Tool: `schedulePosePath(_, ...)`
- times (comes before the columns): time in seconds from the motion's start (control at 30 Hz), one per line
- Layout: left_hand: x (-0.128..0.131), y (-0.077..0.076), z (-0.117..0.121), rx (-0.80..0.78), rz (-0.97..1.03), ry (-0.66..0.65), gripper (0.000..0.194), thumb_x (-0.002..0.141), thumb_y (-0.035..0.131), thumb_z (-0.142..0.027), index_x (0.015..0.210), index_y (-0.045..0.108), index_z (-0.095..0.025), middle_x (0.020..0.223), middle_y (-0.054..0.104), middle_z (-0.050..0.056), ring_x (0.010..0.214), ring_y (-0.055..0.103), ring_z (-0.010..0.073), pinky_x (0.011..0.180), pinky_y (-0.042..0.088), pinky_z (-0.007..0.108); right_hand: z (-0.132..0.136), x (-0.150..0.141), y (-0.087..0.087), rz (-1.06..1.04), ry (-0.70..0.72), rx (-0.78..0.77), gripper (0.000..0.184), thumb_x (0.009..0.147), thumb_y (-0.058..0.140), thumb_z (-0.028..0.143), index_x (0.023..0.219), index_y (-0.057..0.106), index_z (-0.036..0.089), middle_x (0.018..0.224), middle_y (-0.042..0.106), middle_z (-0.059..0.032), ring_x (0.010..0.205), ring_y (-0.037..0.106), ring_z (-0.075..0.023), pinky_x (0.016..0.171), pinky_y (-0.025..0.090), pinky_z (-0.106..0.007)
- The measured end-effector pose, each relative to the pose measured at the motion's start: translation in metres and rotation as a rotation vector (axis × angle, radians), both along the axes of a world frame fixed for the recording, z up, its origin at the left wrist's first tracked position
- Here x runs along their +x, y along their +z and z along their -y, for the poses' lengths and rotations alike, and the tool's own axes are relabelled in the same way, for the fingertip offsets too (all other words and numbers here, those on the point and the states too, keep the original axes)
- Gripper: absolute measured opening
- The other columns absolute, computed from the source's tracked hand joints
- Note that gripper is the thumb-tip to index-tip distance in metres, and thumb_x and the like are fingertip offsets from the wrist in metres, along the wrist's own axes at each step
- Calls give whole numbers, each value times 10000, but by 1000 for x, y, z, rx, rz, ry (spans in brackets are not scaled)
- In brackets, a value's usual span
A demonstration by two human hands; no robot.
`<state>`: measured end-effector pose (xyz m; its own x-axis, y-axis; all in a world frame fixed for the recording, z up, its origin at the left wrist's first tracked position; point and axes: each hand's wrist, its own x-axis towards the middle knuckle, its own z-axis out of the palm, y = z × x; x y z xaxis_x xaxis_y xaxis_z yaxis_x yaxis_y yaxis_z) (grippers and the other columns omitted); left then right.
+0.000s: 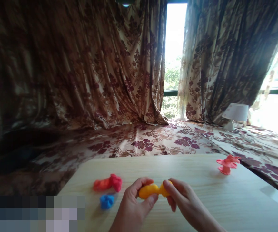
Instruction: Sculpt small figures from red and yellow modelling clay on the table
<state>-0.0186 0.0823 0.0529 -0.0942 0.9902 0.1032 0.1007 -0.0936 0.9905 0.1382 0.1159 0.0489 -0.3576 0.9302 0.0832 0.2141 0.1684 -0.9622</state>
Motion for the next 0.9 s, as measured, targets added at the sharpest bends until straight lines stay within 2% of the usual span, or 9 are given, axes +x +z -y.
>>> schedulePosePath(0.13,2,2,2,123,-190,56,167,631,664,-260,783,671,-191,829,652,46,847,589,212,826,436,303,-4,2,-1,-52,-29,-80,516,817,379,599,523,419,176,389,347,65,381,317,-68,423,261,-209)
schedulePosePath(0.3,-2,-3,-3,151,-248,127,170,635,660,-281,786,665,-204,826,663,35,836,598,213,810,446,301,-8,6,-3,-109,-103,-99,528,823,400,574,474,376,178,399,327,55,419,298,-74,452,236,-222)
schedulePosePath(0.4,-5,-5,-6,137,-193,218,196,625,670,-310,780,662,-191,809,672,39,825,602,215,797,449,297,-10,9,-4,-181,-137,-112,513,816,428,562,479,385,178,434,333,48,441,315,-82,462,252,-226)
schedulePosePath(0.53,-7,-9,-12,127,-39,358,237,614,671,-339,780,638,-173,771,673,36,768,605,198,734,461,282,-13,11,-3,-376,-210,-128,451,805,464,549,568,472,165,508,395,33,476,348,-94,480,297,-228)
schedulePosePath(0.77,-20,-14,-22,92,178,461,375,580,702,-416,828,600,-154,782,672,39,764,616,179,711,470,266,-18,13,2,-633,-300,-123,321,743,609,462,792,620,144,674,549,-18,587,449,-120,557,394,-234)
schedulePosePath(0.9,-23,-16,-23,51,197,425,398,568,717,-410,837,597,-143,788,673,45,755,614,172,706,473,261,-14,15,6,-697,-279,-87,271,770,604,411,896,621,172,792,594,-21,637,484,-110,591,423,-224)
